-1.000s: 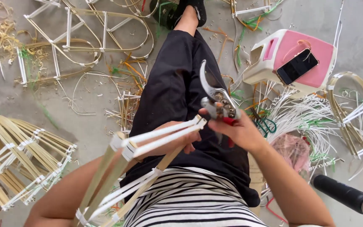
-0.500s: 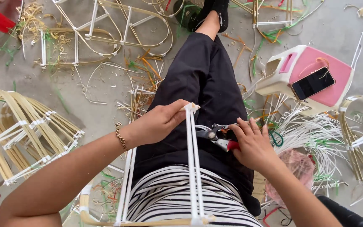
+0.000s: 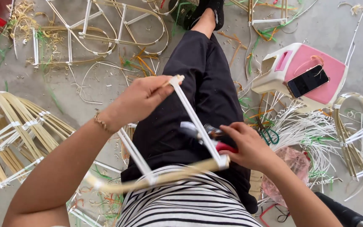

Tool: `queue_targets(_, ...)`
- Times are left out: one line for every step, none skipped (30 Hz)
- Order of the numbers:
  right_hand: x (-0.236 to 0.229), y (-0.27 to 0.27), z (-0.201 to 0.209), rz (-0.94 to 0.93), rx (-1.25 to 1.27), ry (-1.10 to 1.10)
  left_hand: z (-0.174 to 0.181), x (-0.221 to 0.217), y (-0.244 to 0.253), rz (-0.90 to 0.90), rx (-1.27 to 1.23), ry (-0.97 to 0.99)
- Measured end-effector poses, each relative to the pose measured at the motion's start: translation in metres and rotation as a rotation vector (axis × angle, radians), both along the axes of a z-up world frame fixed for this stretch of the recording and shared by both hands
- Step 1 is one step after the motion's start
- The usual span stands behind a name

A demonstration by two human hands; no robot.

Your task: Assembling and cutting bamboo strips to construct lantern or decorative frames.

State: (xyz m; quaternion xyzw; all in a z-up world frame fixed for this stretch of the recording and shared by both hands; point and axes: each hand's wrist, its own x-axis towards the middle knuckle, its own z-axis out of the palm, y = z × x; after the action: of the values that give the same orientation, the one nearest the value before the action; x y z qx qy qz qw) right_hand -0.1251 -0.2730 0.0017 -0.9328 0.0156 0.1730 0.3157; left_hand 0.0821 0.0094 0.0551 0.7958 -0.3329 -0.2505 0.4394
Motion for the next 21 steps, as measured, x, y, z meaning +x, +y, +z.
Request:
queue_targets(0.005, -0.002, 0.000, 0.001, -0.004, -0.004, 0.012, -0.006, -0.002, 0.001, -0.004, -0.004)
queue_targets(0.010, -0.003, 0.000, 0.075, 0.097, -0.146, 0.023, -0.013, -0.004, -0.089, -0.039, -0.192)
queue_targets(0.012, -0.004, 0.000, 0.150, 0.201, -0.278, 0.034, -0.023, -0.006, -0.179, -0.071, -0.369)
queue_targets(0.015, -0.002, 0.014, 0.151, 0.201, -0.272, 0.041, -0.032, -0.007, -0.178, -0.072, -0.363)
queue_targets(0.020, 0.001, 0.026, 0.066, 0.423, -0.178, 0.048, -0.040, -0.007, -0.260, 0.028, -0.188)
queue_targets(0.024, 0.004, 0.039, -0.020, 0.643, -0.080, 0.056, -0.048, -0.008, -0.341, 0.126, -0.012)
queue_targets(0.024, 0.010, 0.045, -0.022, 0.643, -0.075, 0.057, -0.051, -0.008, -0.341, 0.125, -0.007)
queue_targets(0.024, 0.017, 0.052, 0.021, 0.800, 0.107, 0.058, -0.053, -0.007, -0.313, 0.116, 0.086)
queue_targets(0.027, 0.022, 0.059, 0.071, 0.949, 0.292, 0.059, -0.055, -0.007, -0.280, 0.104, 0.174)
queue_targets(0.026, 0.025, 0.062, 0.074, 0.944, 0.295, 0.065, -0.056, -0.009, -0.276, 0.100, 0.174)
queue_targets(0.026, 0.029, 0.064, 0.105, 0.961, 0.382, 0.072, -0.057, -0.010, -0.299, 0.277, 0.279)
queue_targets(0.025, 0.033, 0.066, 0.136, 0.975, 0.468, 0.079, -0.058, -0.011, -0.323, 0.454, 0.383)
queue_targets(0.024, 0.034, 0.065, 0.140, 0.974, 0.472, 0.077, -0.062, -0.007, -0.319, 0.453, 0.385)
queue_targets(0.023, 0.034, 0.063, 0.152, 0.994, 0.498, 0.074, -0.065, -0.003, -0.313, 0.370, 0.382)
queue_targets(0.023, 0.034, 0.062, 0.163, 1.014, 0.523, 0.072, -0.069, 0.001, -0.308, 0.287, 0.376)
queue_targets(0.021, 0.034, 0.061, 0.166, 1.013, 0.524, 0.071, -0.073, 0.004, -0.305, 0.286, 0.375)
queue_targets(0.018, 0.033, 0.059, 0.127, 0.979, 0.579, 0.070, -0.078, 0.007, -0.337, 0.132, 0.251)
queue_targets(0.015, 0.032, 0.057, 0.087, 0.943, 0.634, 0.068, -0.083, 0.010, -0.368, -0.021, 0.125)
queue_targets(0.013, 0.035, 0.063, 0.088, 0.940, 0.638, 0.066, -0.088, 0.011, -0.365, -0.023, 0.128)
queue_targets(0.012, 0.038, 0.068, -0.059, 0.788, 0.611, 0.064, -0.093, 0.012, -0.319, -0.073, 0.026)
queue_targets(0.011, 0.041, 0.074, -0.200, 0.634, 0.580, 0.062, -0.098, 0.014, -0.271, -0.121, -0.076)
